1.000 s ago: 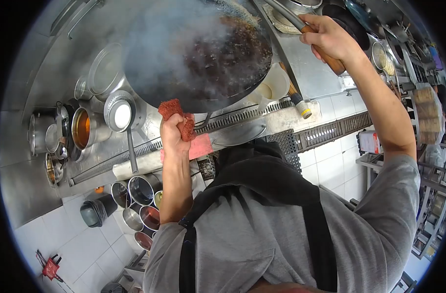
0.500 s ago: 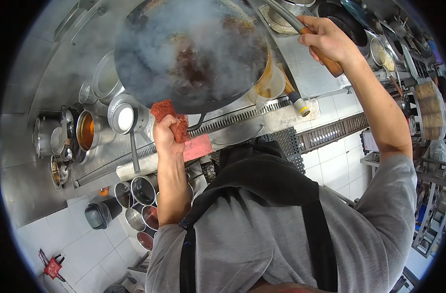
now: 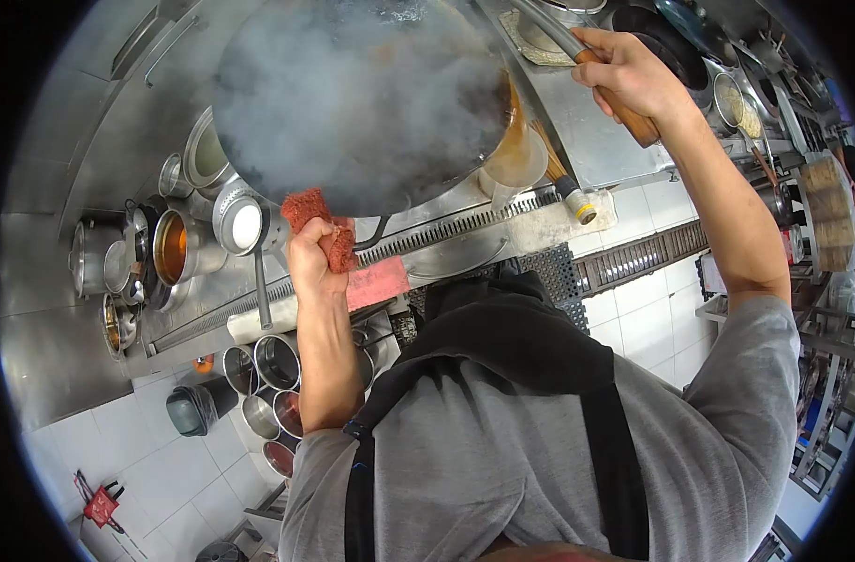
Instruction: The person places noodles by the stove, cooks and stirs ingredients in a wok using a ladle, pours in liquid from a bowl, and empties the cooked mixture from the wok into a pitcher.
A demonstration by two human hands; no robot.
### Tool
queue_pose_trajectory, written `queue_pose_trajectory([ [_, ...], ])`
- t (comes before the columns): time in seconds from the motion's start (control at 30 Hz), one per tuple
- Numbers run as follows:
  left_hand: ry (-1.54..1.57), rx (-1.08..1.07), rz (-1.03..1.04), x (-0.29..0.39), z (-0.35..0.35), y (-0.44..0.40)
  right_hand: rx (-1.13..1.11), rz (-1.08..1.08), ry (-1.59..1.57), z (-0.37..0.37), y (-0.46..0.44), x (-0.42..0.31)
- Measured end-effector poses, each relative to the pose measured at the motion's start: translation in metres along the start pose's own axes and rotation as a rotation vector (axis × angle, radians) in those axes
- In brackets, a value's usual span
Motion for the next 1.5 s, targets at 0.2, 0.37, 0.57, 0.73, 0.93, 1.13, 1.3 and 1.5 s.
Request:
queue_pose_trajectory([
  [0.2, 0.027, 0.014, 0.028, 0.005, 0.000, 0.002, 0.017, -0.020, -0.014, -0.003, 0.001, 0.002],
  [0.37, 0.040, 0.011, 0.109, 0.009, -0.002, 0.000, -0.002, -0.030, -0.029, -0.003, 0.001, 0.003],
  [0.57, -0.046, 0.040, 0.064, 0.018, 0.013, 0.013, -0.002, -0.038, -0.017, -0.003, 0.000, 0.004],
  [0.73, -0.046, 0.028, 0.074, 0.021, 0.015, 0.015, 0.015, -0.055, -0.030, -0.003, 0.002, 0.001],
  [0.93, -0.020, 0.015, 0.096, 0.018, 0.011, 0.013, 0.033, -0.089, -0.044, -0.009, -0.003, 0.012],
  [1.13, -0.024, 0.028, 0.169, 0.026, 0.022, 0.021, 0.029, -0.087, -0.020, -0.011, -0.002, 0.014],
  [1.3, 0.017, 0.006, 0.288, 0.036, 0.043, 0.029, 0.042, -0.078, -0.053, -0.012, 0.002, 0.016],
  [1.5, -0.031, 0.019, 0.198, 0.023, 0.030, 0.026, -0.001, -0.072, -0.067, -0.012, 0.006, 0.014],
])
Point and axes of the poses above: each hand's wrist, its own y-axis away from the middle knuckle, its own z-axis out of the palm, x = y × z, the point moved 9 cm from there along -y, towards the middle knuckle, and after that the axes turned 11 degrees about -x, right-handed, at the moved point
